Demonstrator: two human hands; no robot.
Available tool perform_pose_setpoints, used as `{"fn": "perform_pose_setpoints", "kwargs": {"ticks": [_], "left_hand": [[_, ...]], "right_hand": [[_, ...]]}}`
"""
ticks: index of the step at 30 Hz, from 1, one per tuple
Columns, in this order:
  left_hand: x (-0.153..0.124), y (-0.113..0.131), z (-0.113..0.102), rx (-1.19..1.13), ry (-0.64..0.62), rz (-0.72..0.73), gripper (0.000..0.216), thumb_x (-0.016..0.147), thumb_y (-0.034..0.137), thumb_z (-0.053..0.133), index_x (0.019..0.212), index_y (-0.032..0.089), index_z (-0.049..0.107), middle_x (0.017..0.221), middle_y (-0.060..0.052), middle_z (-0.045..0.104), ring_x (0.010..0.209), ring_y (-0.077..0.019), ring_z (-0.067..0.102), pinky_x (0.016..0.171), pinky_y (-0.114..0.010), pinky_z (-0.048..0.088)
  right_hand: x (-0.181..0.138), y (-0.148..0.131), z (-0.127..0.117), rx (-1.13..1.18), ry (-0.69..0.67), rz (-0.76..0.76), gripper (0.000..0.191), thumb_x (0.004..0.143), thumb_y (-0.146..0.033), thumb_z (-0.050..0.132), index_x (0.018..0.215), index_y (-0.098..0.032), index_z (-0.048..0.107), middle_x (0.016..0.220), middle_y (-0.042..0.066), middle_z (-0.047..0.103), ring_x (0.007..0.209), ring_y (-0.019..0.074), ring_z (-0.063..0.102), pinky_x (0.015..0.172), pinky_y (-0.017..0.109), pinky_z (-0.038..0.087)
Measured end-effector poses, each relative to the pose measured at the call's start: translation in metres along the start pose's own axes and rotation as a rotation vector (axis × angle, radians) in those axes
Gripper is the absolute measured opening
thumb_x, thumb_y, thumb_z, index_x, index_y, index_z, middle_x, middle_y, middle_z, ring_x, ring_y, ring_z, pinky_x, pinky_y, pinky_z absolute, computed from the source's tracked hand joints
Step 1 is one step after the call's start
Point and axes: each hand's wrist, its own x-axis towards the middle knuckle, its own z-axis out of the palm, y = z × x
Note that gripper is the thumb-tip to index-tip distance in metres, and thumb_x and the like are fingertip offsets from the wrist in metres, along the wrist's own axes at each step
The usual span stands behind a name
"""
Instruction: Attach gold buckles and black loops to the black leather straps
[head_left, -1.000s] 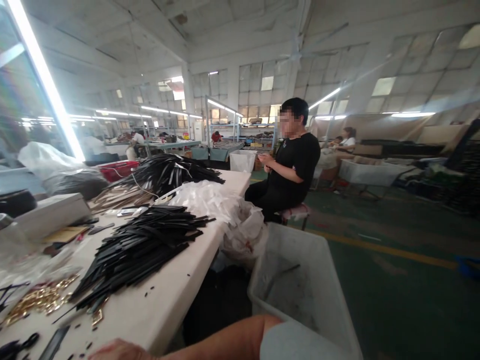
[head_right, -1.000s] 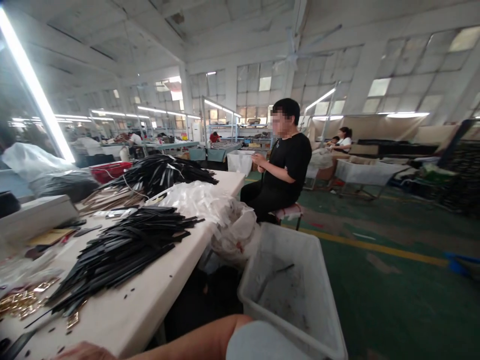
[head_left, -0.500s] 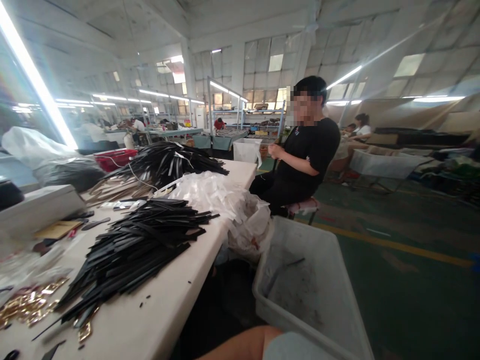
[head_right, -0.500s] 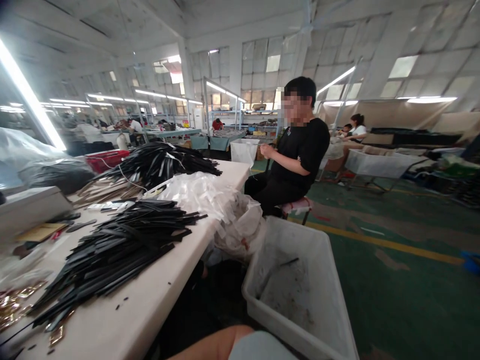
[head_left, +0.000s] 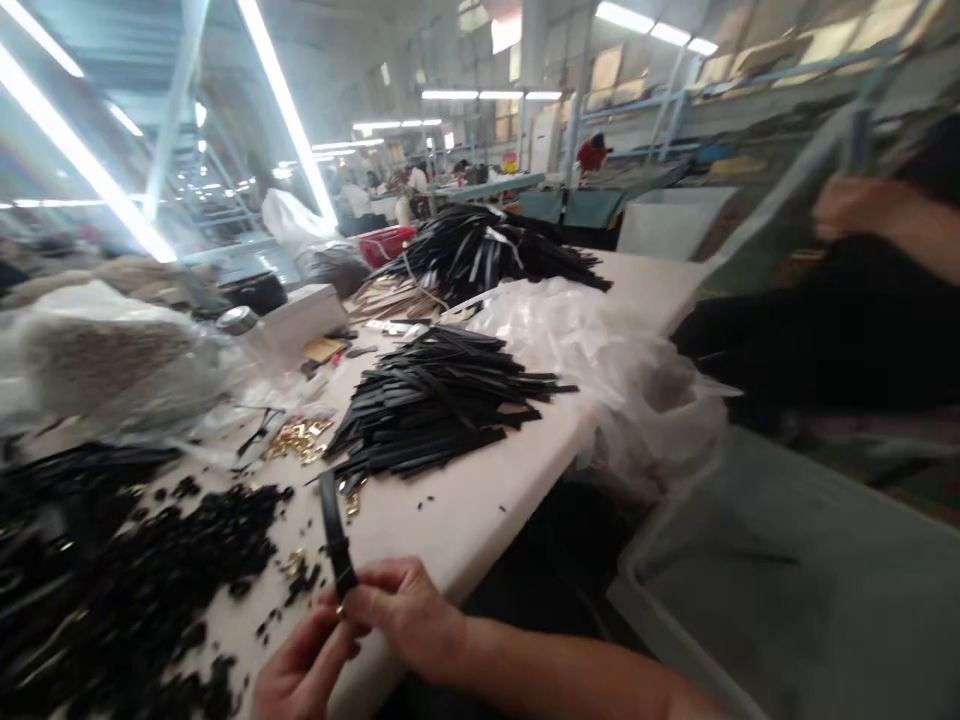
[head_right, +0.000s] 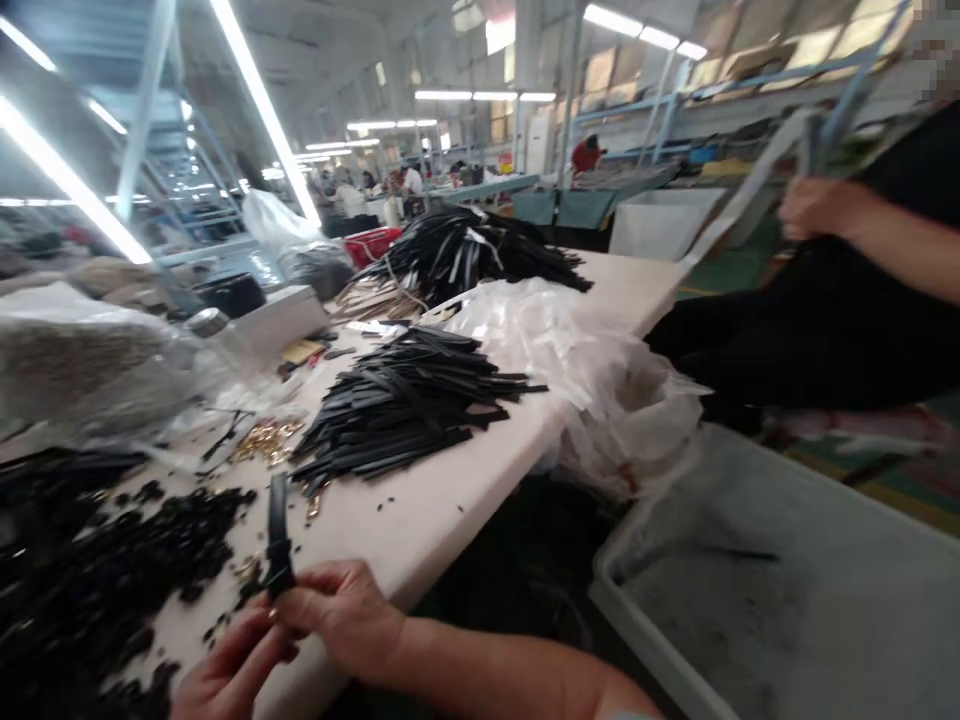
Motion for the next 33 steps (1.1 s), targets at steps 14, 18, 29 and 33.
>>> {"fn": "perform_pose_setpoints", "kwargs": {"ticks": [14,18,29,33], "left_hand": [[0.016,0.019,-0.044,-0.037,-0.101,0.06,0.03,0.073,0.043,0.078,0.09,0.017,0.075,0.081,-0.007,0.075,0.068,-0.0159,0.068,0.063,-0.025,0.053],[0.048,0.024,-0.072,0.071,0.028,0.135,0.03,0.073,0.043,0.076,0.086,0.017,0.074,0.08,-0.006,0.073,0.07,-0.0169,0.067,0.063,-0.025,0.052],[0.117,0.042,-0.093,0.888,0.142,0.534,0.021,0.08,0.04,0.063,0.084,0.023,0.075,0.089,-0.003,0.072,0.075,-0.0184,0.064,0.073,-0.031,0.05],[0.124,0.049,-0.08,1.175,-0.014,0.605,0.017,0.082,0.035,0.062,0.082,0.024,0.076,0.095,-0.006,0.071,0.087,-0.0241,0.064,0.085,-0.037,0.049]], "right_hand": [[0.028,-0.026,-0.044,-0.285,0.158,-0.148,0.046,0.077,-0.06,0.071,0.087,-0.016,0.065,0.07,0.003,0.071,0.056,0.0128,0.066,0.056,0.025,0.055],[0.032,-0.027,-0.053,-0.347,0.188,-0.139,0.043,0.075,-0.058,0.073,0.08,-0.016,0.064,0.063,0.001,0.068,0.05,0.0102,0.061,0.051,0.022,0.053],[0.031,-0.02,-0.056,-0.542,0.084,-0.181,0.027,0.088,-0.042,0.062,0.077,-0.017,0.061,0.063,0.0,0.067,0.051,0.0097,0.06,0.052,0.021,0.05],[0.03,-0.019,-0.056,-0.568,0.083,-0.194,0.026,0.089,-0.041,0.061,0.079,-0.017,0.06,0.064,0.0,0.067,0.052,0.0103,0.061,0.054,0.021,0.051]]}}
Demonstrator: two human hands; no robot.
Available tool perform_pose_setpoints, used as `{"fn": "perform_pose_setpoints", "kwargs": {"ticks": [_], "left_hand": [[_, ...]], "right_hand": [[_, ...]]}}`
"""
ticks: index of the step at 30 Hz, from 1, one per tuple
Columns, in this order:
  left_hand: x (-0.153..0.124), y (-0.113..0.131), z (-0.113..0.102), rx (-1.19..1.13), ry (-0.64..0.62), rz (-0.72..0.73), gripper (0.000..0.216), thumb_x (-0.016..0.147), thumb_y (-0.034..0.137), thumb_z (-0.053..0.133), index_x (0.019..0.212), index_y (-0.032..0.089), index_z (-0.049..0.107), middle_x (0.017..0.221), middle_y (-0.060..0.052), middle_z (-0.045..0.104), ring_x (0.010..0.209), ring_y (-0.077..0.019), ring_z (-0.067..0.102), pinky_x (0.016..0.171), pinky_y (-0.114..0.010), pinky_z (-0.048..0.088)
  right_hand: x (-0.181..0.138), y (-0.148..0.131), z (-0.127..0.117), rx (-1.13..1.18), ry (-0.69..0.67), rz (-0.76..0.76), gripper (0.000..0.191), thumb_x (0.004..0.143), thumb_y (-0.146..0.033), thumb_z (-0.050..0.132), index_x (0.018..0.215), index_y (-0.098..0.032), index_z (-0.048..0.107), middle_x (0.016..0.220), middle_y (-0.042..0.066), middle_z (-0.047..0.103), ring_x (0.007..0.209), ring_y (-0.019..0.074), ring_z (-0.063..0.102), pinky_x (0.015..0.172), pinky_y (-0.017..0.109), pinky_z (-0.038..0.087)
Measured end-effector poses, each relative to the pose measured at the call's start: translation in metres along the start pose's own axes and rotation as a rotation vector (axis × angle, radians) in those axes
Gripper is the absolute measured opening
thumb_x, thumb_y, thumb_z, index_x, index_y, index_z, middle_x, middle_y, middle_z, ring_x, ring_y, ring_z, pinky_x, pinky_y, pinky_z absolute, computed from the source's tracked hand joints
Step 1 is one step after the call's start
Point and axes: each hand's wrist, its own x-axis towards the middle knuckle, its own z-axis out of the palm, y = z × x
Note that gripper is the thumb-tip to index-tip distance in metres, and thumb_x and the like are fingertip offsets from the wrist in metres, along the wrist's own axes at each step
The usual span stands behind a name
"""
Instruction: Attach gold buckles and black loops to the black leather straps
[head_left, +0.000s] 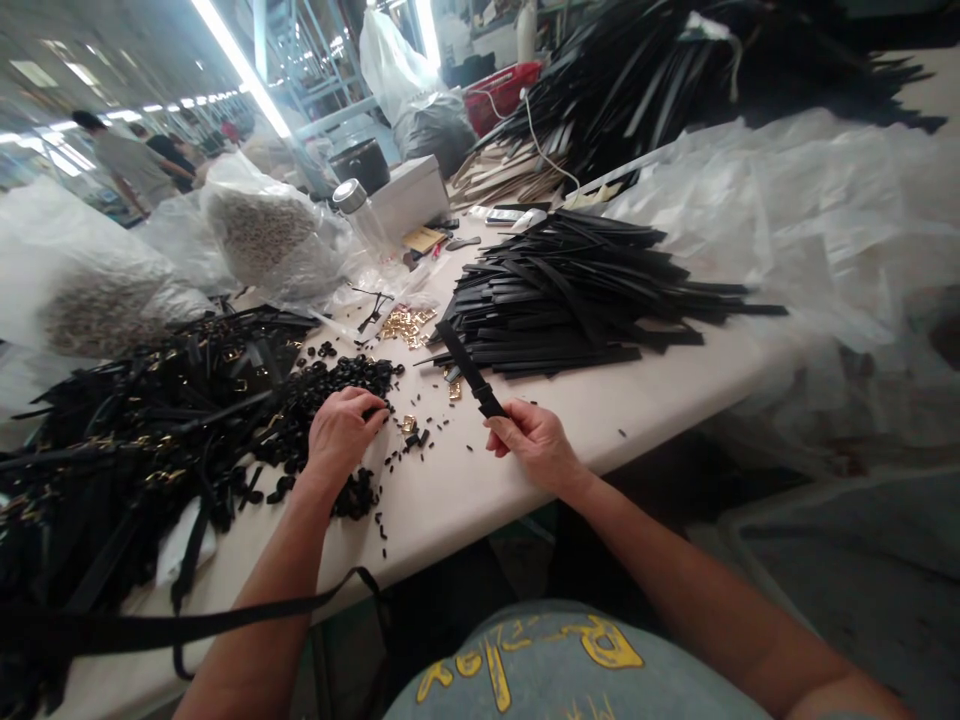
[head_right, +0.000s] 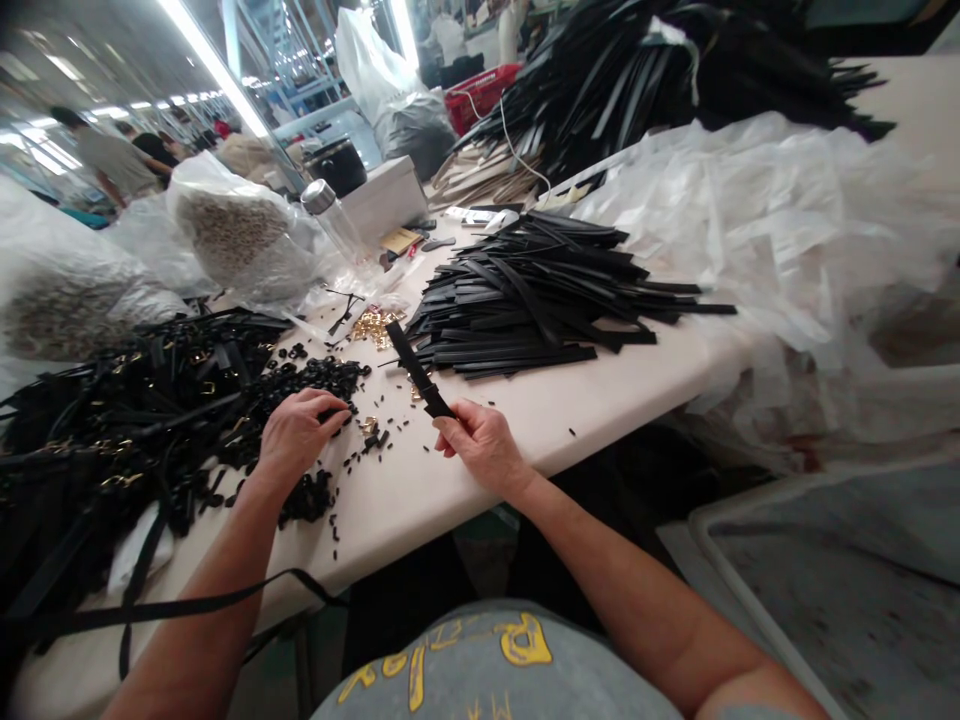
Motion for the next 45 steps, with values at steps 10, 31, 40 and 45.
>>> {"fn": "perform_pose_setpoints", "kwargs": {"ticks": [10,31,40,45], "left_hand": [[0.018,-0.013,0.013,0.012,0.029,-0.063,0.005,0.071,0.027,0.068,0.068,0.024,0.071,0.084,-0.009,0.068,0.082,-0.0283,0.06,0.084,-0.041,0.046],[-0.036,0.042,0.008,-1.513,0.086,-0.69,0.035,0.057,0.034,0.083,0.084,0.016,0.07,0.065,0.001,0.067,0.054,-0.008,0.062,0.055,-0.018,0.052],[-0.05,0.101,0.025,-1.519,-0.032,-0.529,0.035,0.066,0.044,0.083,0.073,0.016,0.063,0.061,0.002,0.062,0.052,-0.0074,0.058,0.052,-0.017,0.046],[-0.051,0.106,0.031,-1.584,0.059,-0.532,0.031,0.063,0.037,0.087,0.075,0.018,0.065,0.066,0.004,0.063,0.054,-0.0057,0.058,0.055,-0.016,0.047]], "right_hand": [[0.0,-0.004,0.001,-0.005,-0.011,-0.006,0.027,0.088,-0.042,0.06,0.078,-0.017,0.059,0.063,0.0,0.066,0.053,0.0106,0.061,0.053,0.022,0.05],[-0.001,-0.009,0.005,-0.21,-0.04,-0.031,0.024,0.089,-0.033,0.057,0.07,-0.019,0.055,0.06,-0.001,0.065,0.051,0.0095,0.057,0.052,0.02,0.044],[-0.01,-0.013,0.02,-0.163,-0.14,-0.014,0.028,0.093,-0.037,0.057,0.073,-0.017,0.059,0.06,-0.001,0.065,0.048,0.008,0.056,0.05,0.019,0.044],[-0.009,-0.011,0.023,-0.219,-0.162,-0.031,0.024,0.093,-0.033,0.058,0.077,-0.017,0.062,0.062,-0.002,0.066,0.049,0.0078,0.058,0.053,0.018,0.044]]}}
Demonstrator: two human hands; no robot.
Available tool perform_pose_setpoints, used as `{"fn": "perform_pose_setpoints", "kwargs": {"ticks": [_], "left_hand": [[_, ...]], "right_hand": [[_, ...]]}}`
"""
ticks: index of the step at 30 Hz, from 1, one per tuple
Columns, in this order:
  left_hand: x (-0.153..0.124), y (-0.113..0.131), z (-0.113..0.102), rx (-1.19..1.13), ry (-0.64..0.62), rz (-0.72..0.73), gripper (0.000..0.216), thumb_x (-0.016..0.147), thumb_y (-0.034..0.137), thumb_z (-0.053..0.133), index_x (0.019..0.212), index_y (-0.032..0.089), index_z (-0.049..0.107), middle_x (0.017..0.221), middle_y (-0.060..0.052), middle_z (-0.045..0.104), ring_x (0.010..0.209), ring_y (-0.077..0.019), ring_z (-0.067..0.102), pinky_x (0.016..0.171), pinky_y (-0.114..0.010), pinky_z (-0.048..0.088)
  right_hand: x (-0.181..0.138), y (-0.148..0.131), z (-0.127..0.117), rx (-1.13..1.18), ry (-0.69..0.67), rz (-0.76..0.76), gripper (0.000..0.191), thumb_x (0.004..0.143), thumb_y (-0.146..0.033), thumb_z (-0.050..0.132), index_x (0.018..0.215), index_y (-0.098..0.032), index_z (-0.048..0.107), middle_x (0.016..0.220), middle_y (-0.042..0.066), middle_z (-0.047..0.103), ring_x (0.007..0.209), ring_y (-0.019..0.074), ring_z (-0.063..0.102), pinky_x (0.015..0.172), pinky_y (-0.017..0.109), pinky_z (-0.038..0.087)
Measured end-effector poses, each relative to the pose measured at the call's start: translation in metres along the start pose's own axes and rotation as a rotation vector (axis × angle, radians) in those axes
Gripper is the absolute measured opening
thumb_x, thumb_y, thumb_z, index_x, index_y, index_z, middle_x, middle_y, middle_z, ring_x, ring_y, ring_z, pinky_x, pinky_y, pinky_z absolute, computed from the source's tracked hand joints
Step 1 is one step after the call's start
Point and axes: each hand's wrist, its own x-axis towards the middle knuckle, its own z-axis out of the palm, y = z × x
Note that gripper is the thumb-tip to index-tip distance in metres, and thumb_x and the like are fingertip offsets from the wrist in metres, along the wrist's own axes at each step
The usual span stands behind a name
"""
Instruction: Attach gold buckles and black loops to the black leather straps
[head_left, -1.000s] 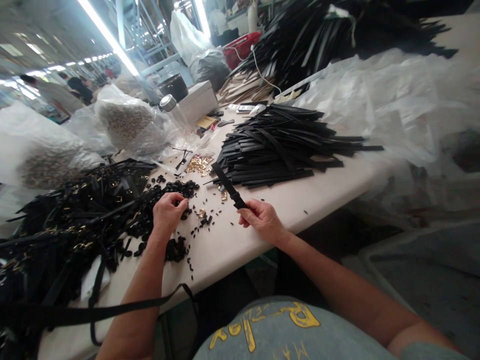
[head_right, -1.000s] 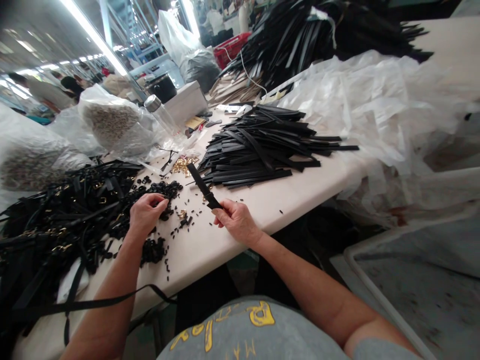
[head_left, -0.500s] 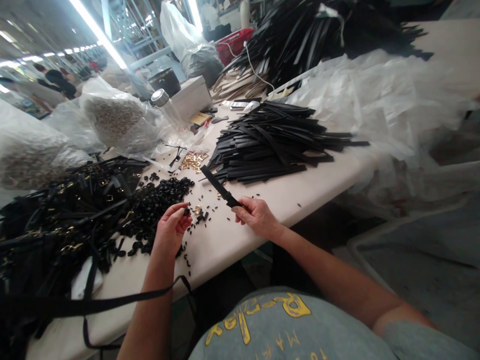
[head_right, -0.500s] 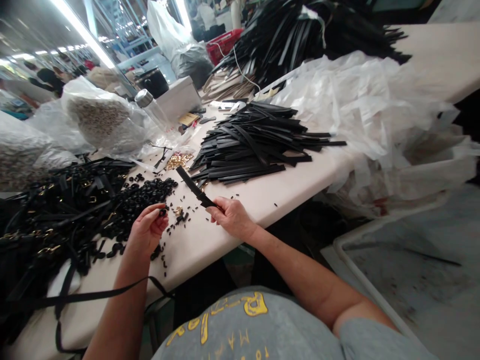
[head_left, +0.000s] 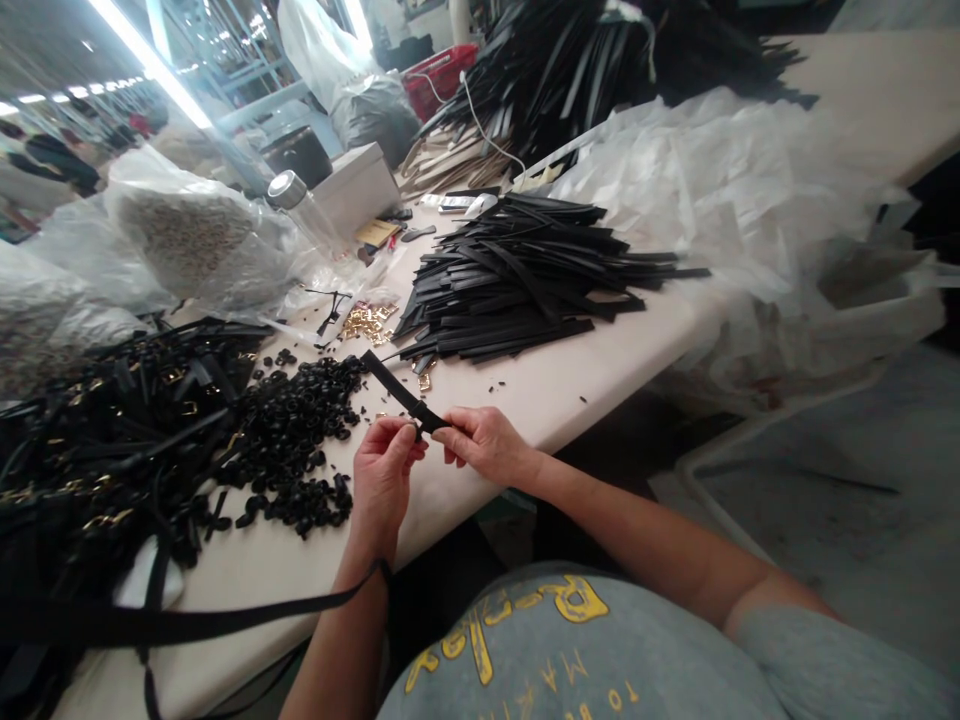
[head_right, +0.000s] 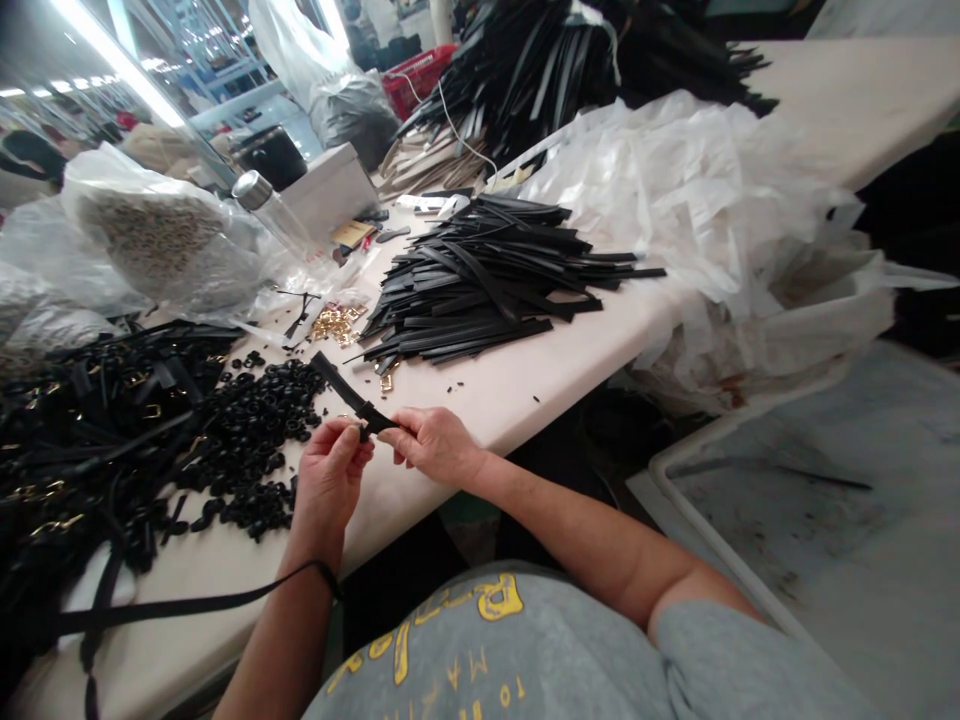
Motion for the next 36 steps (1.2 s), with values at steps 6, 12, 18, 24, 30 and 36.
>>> {"fn": "perform_pose_setpoints", "kwargs": {"ticks": [6,12,18,24,30,36], "left_hand": [[0.002,-0.002,-0.003,0.015,0.003,-0.02,0.034,0.058,0.04,0.088,0.077,0.019,0.07,0.071,0.002,0.068,0.057,-0.0074,0.061,0.058,-0.018,0.052],[-0.001,0.001,-0.003,-0.026,0.009,-0.063,0.034,0.057,0.04,0.09,0.082,0.021,0.076,0.078,-0.001,0.073,0.062,-0.0079,0.064,0.063,-0.018,0.054],[-0.002,0.008,-0.004,0.131,-0.046,0.005,0.026,0.067,0.035,0.084,0.083,0.017,0.076,0.07,-0.001,0.071,0.056,-0.009,0.06,0.057,-0.021,0.052],[0.0,0.012,-0.006,0.267,-0.068,0.094,0.02,0.069,0.032,0.083,0.079,0.017,0.073,0.067,-0.001,0.069,0.054,-0.0097,0.06,0.054,-0.021,0.05],[-0.005,0.012,-0.012,0.329,-0.095,0.091,0.024,0.071,0.032,0.082,0.09,0.018,0.077,0.079,-0.003,0.074,0.067,-0.0126,0.065,0.066,-0.024,0.054],[-0.008,0.008,-0.012,0.267,-0.132,0.064,0.022,0.067,0.028,0.085,0.085,0.019,0.078,0.073,-0.001,0.07,0.064,-0.0114,0.061,0.064,-0.023,0.051]], "right_hand": [[0.001,0.005,-0.001,-0.036,-0.027,-0.016,0.024,0.095,-0.035,0.057,0.081,-0.017,0.065,0.063,-0.002,0.067,0.05,0.0077,0.058,0.053,0.018,0.042],[0.002,0.006,-0.002,0.005,-0.032,-0.023,0.029,0.095,-0.04,0.056,0.082,-0.016,0.065,0.063,-0.002,0.066,0.049,0.0078,0.057,0.051,0.018,0.041],[0.002,-0.001,-0.007,-0.112,-0.084,-0.02,0.024,0.093,-0.027,0.061,0.072,-0.016,0.064,0.057,-0.004,0.063,0.046,0.006,0.052,0.052,0.018,0.036],[0.005,-0.005,-0.011,-0.182,-0.146,-0.042,0.026,0.091,-0.02,0.063,0.065,-0.016,0.061,0.054,-0.005,0.06,0.047,0.0058,0.048,0.054,0.019,0.033],[0.006,-0.004,-0.01,-0.226,-0.1,-0.039,0.027,0.09,-0.02,0.063,0.064,-0.016,0.059,0.054,-0.005,0.058,0.05,0.0066,0.047,0.054,0.02,0.031],[0.003,-0.001,-0.01,-0.204,-0.117,-0.045,0.024,0.092,-0.021,0.062,0.068,-0.016,0.06,0.057,-0.005,0.06,0.051,0.0068,0.049,0.054,0.019,0.031]]}}
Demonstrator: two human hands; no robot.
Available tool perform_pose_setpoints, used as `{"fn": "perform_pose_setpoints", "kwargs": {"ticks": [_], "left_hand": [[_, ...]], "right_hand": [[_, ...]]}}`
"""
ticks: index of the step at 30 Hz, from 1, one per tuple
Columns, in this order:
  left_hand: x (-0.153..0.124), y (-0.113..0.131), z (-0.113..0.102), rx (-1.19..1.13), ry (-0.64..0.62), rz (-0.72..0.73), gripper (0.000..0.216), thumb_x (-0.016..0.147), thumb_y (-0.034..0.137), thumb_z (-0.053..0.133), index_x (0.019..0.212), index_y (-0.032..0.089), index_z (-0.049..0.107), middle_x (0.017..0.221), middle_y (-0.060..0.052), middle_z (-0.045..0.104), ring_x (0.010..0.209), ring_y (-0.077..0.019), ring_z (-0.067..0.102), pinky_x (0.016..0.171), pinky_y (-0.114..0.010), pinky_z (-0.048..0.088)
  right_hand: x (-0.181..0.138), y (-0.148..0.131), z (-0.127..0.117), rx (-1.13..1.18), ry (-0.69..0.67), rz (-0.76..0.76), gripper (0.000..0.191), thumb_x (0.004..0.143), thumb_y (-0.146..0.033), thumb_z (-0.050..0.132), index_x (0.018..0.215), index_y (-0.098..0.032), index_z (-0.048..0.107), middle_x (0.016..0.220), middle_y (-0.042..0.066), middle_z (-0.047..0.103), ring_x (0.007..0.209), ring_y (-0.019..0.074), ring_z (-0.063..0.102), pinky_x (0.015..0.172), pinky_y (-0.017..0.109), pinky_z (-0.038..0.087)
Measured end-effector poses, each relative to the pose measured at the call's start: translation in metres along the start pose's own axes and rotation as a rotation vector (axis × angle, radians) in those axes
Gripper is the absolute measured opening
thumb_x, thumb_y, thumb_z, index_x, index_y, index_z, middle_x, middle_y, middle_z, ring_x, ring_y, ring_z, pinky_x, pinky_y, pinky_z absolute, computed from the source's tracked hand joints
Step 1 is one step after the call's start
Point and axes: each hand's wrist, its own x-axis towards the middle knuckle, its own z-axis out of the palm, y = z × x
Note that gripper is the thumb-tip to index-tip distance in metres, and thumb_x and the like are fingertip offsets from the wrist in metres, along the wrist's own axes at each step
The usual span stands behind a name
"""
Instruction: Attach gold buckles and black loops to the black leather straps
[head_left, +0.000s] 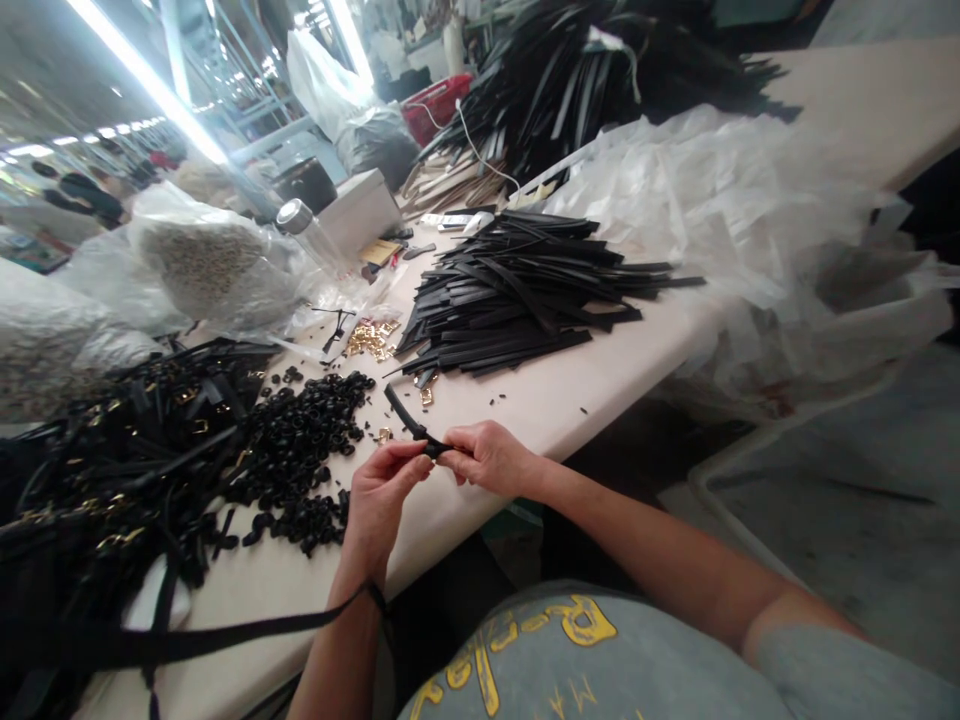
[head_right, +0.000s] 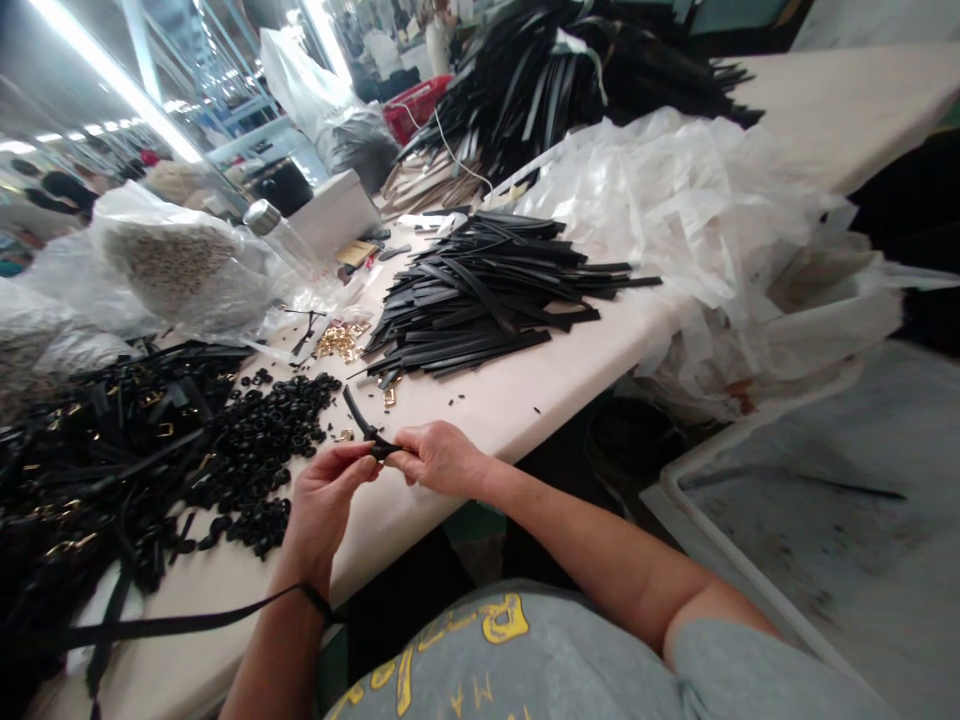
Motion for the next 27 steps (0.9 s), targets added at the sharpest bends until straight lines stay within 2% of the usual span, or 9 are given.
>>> {"fn": "perform_pose_setpoints", "kwargs": {"ticks": [6,11,17,20,27], "left_hand": [[-0.006,-0.003,0.006,0.061,0.022,0.163,0.015,0.067,0.022,0.083,0.081,0.02,0.077,0.081,-0.002,0.068,0.074,-0.012,0.06,0.068,-0.022,0.05],[-0.004,-0.009,0.004,-0.011,0.068,0.062,0.018,0.068,0.026,0.083,0.084,0.02,0.076,0.07,0.001,0.066,0.064,-0.0102,0.057,0.065,-0.022,0.05],[-0.011,-0.019,0.001,-0.042,0.078,0.058,0.016,0.073,0.029,0.08,0.085,0.019,0.076,0.08,-0.001,0.07,0.069,-0.0109,0.061,0.069,-0.023,0.051],[-0.012,-0.024,0.002,-0.094,0.113,0.035,0.019,0.072,0.031,0.081,0.086,0.019,0.075,0.076,-0.001,0.069,0.065,-0.0105,0.061,0.067,-0.023,0.051],[-0.008,-0.018,0.011,-0.016,0.106,0.125,0.016,0.071,0.028,0.081,0.083,0.019,0.076,0.073,-0.001,0.068,0.063,-0.0112,0.06,0.064,-0.024,0.051]], "right_hand": [[0.0,0.002,0.0,0.002,-0.009,-0.009,0.022,0.091,-0.017,0.059,0.069,-0.016,0.06,0.058,-0.004,0.062,0.05,0.0069,0.05,0.053,0.019,0.032],[-0.003,0.001,0.0,-0.059,-0.019,-0.048,0.026,0.09,-0.02,0.061,0.065,-0.016,0.057,0.056,-0.004,0.059,0.049,0.0071,0.047,0.053,0.02,0.031],[-0.002,0.0,0.002,-0.111,0.009,-0.049,0.024,0.091,-0.02,0.061,0.067,-0.016,0.059,0.057,-0.004,0.061,0.051,0.0074,0.048,0.054,0.02,0.029],[-0.001,0.0,0.002,-0.131,0.021,-0.049,0.024,0.091,-0.021,0.061,0.068,-0.016,0.059,0.057,-0.004,0.061,0.051,0.0075,0.048,0.054,0.02,0.029],[-0.004,0.0,0.002,-0.179,-0.005,-0.042,0.024,0.092,-0.022,0.056,0.068,-0.017,0.057,0.057,-0.003,0.061,0.051,0.0088,0.051,0.055,0.021,0.032]]}}
